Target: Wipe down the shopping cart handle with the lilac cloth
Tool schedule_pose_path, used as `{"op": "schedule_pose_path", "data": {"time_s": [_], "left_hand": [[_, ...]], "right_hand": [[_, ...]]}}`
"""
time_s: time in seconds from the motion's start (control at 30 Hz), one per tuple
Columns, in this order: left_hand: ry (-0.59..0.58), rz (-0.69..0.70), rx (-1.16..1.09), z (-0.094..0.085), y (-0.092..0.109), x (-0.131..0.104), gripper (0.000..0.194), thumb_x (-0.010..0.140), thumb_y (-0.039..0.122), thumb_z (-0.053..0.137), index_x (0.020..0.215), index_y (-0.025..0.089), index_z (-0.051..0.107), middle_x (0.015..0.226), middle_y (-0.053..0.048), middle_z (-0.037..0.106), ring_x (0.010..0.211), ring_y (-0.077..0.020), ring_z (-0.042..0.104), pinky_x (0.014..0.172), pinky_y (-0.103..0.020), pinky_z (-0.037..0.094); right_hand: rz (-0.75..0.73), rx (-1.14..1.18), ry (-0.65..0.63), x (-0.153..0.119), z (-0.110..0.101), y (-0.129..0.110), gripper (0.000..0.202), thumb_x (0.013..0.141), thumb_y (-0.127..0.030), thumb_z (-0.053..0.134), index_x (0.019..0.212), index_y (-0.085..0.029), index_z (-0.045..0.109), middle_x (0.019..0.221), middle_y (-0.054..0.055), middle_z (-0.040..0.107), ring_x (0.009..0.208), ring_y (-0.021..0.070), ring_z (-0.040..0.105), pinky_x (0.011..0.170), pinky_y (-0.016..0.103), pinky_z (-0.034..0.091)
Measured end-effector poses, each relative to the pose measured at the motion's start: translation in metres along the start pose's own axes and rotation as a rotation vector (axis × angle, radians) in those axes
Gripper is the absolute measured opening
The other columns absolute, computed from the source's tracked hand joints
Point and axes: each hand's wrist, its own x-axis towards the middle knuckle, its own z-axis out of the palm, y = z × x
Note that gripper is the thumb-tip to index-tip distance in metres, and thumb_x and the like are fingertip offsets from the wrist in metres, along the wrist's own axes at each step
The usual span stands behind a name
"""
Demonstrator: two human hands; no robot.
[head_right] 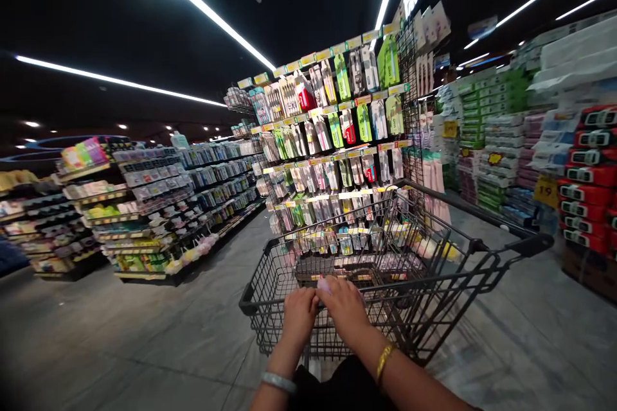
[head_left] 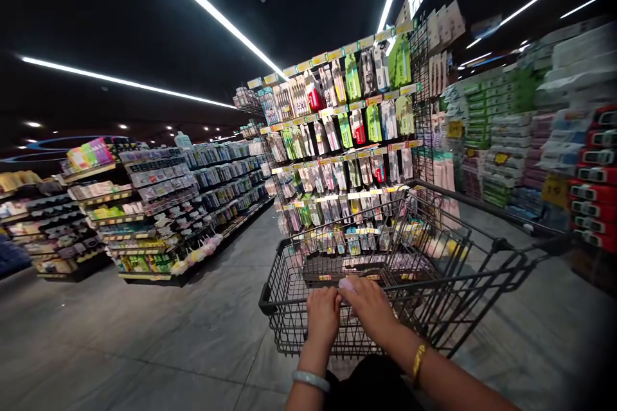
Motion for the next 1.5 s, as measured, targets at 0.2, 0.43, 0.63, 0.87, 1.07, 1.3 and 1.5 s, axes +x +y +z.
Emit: {"op": "schedule_pose_path", "data": {"time_s": [0.2, 0.43, 0.63, 0.87, 1.07, 1.3, 1.5], "left_hand": [[-0.016, 0.001, -0.054, -0.003, -0.006, 0.001, 0.027, 0.099, 0.031, 0.042, 0.090, 0.023, 0.067, 0.090, -0.002, 0.067, 0.091, -0.0195, 0.058, 0.083, -0.032, 0.034], [0.033, -0.054, -0.089, 0.000, 0.005, 0.003, 0.030, 0.097, 0.036, 0.047, 0.120, 0.039, 0.065, 0.096, -0.001, 0.068, 0.096, -0.0236, 0.058, 0.092, -0.038, 0.033], [-0.035, -0.015, -0.100, 0.002, -0.005, 0.005, 0.028, 0.097, 0.035, 0.044, 0.101, 0.030, 0.071, 0.094, -0.003, 0.068, 0.095, -0.0222, 0.059, 0.089, -0.036, 0.036], [-0.052, -0.087, -0.083, 0.002, -0.001, 0.012, 0.038, 0.100, 0.039, 0.036, 0.095, 0.031, 0.073, 0.093, -0.004, 0.070, 0.096, -0.0231, 0.061, 0.091, -0.039, 0.037], [0.057, -0.007, -0.085, 0.013, 0.059, 0.017, 0.026, 0.096, 0.033, 0.049, 0.110, 0.036, 0.070, 0.118, -0.003, 0.067, 0.115, -0.0271, 0.053, 0.109, -0.050, 0.021], [-0.051, 0.080, -0.114, 0.013, 0.057, 0.022, 0.027, 0.098, 0.034, 0.045, 0.084, 0.026, 0.066, 0.086, -0.002, 0.068, 0.090, -0.0219, 0.057, 0.088, -0.038, 0.032], [-0.012, 0.039, -0.079, 0.019, 0.059, 0.024, 0.025, 0.099, 0.033, 0.047, 0.082, 0.024, 0.064, 0.085, -0.001, 0.066, 0.090, -0.0219, 0.055, 0.085, -0.036, 0.029]], "right_hand": [[0.050, -0.042, 0.142, -0.050, -0.012, 0.091, 0.049, 0.088, -0.014, 0.056, 0.129, -0.039, 0.059, 0.139, 0.004, 0.055, 0.124, 0.0249, 0.050, 0.103, 0.043, 0.038], [0.219, -0.085, 0.154, -0.033, -0.015, 0.072, 0.043, 0.080, -0.011, 0.063, 0.114, -0.037, 0.066, 0.123, 0.004, 0.063, 0.102, 0.0244, 0.059, 0.089, 0.040, 0.046], [-0.071, -0.086, 0.250, -0.022, 0.022, 0.039, 0.044, 0.086, -0.017, 0.061, 0.121, -0.044, 0.062, 0.137, -0.001, 0.058, 0.119, 0.0234, 0.056, 0.100, 0.041, 0.045], [0.134, -0.080, 0.228, -0.063, -0.026, 0.123, 0.053, 0.086, -0.010, 0.049, 0.129, -0.040, 0.060, 0.139, 0.003, 0.056, 0.126, 0.0232, 0.052, 0.103, 0.042, 0.043], [0.165, -0.046, 0.187, -0.030, -0.014, 0.069, 0.032, 0.090, -0.019, 0.056, 0.115, -0.036, 0.067, 0.131, 0.005, 0.060, 0.111, 0.0234, 0.057, 0.097, 0.040, 0.043], [0.054, -0.019, 0.170, -0.054, -0.024, 0.102, 0.047, 0.092, -0.014, 0.049, 0.130, -0.039, 0.060, 0.139, 0.003, 0.056, 0.124, 0.0223, 0.050, 0.103, 0.041, 0.040], [0.195, -0.078, 0.398, -0.047, -0.006, 0.096, 0.043, 0.085, -0.008, 0.056, 0.117, -0.034, 0.069, 0.127, 0.007, 0.061, 0.108, 0.0246, 0.054, 0.099, 0.044, 0.041]]}}
